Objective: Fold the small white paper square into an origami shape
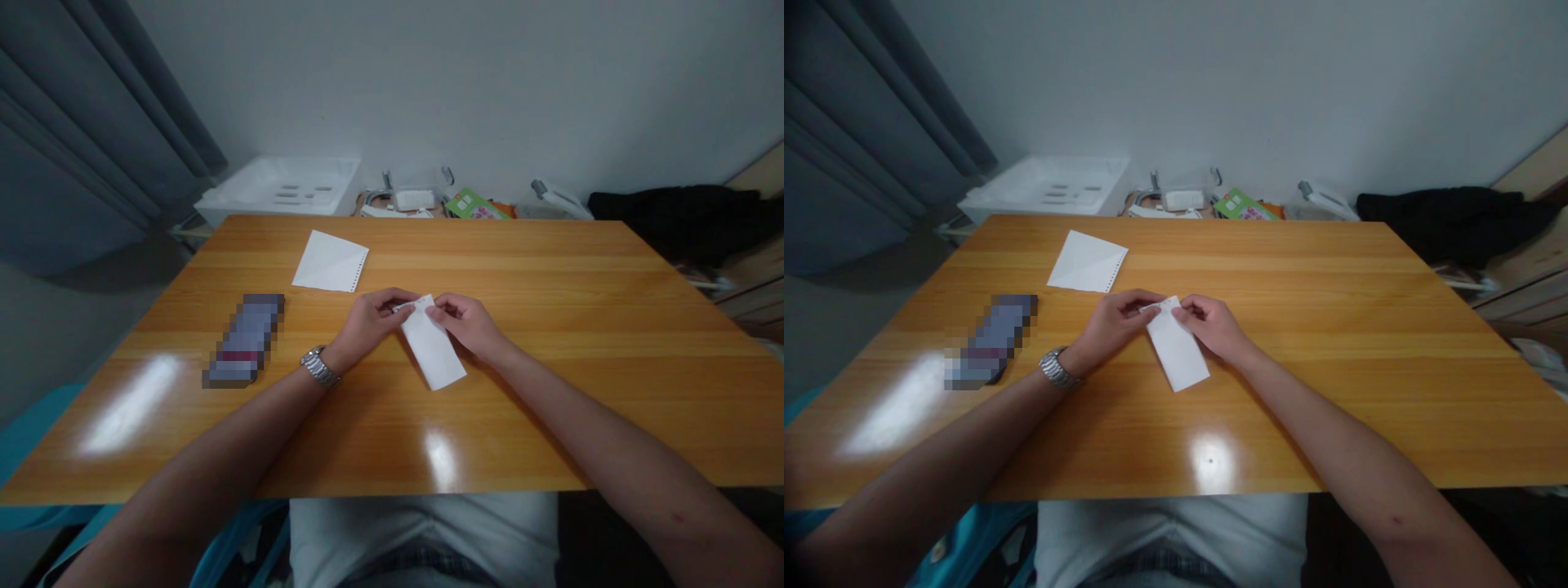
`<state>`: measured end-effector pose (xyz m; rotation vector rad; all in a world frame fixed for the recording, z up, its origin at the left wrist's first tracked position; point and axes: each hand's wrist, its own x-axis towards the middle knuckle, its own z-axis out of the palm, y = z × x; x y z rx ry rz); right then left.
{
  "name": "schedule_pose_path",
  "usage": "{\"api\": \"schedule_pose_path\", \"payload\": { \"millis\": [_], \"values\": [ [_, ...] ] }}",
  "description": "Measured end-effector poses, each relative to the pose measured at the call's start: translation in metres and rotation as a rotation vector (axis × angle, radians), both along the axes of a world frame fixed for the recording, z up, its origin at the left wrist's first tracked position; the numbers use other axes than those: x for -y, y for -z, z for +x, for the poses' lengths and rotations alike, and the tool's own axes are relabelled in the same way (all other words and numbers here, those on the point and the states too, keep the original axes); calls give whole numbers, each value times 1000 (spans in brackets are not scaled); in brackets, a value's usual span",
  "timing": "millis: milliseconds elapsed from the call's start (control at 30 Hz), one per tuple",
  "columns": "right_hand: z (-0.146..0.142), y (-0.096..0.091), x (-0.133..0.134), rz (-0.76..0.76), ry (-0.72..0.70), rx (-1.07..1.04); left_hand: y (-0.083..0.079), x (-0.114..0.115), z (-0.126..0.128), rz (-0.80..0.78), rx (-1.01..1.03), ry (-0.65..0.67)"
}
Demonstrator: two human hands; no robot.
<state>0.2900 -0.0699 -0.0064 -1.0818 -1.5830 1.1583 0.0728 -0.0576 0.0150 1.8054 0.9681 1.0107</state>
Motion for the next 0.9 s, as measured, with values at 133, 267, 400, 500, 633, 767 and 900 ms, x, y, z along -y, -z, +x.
{"api": "schedule_pose_path", "payload": {
  "millis": [133, 267, 400, 500, 633, 767, 900],
  "values": [
    [-1, -2, 1, -2, 2, 11, 0, 0, 0, 0, 15, 1],
    [-1, -1, 0, 1, 1, 13, 1, 0, 0, -10, 20, 7],
    [-1, 0, -1, 6, -9, 6, 1, 0, 0, -13, 26, 1],
    [0, 0, -1, 5, -6, 5, 0, 1, 1, -8, 26, -3],
    [0, 2, -1, 0, -3, 7, -1, 2, 1, -8, 25, -5],
    [0, 1, -1, 7, -9, -4, 0, 1, 1, -7, 27, -3],
    [-1, -1, 0, 9, 0, 8, 0, 1, 1, -10, 37, -6]
  ]
}}
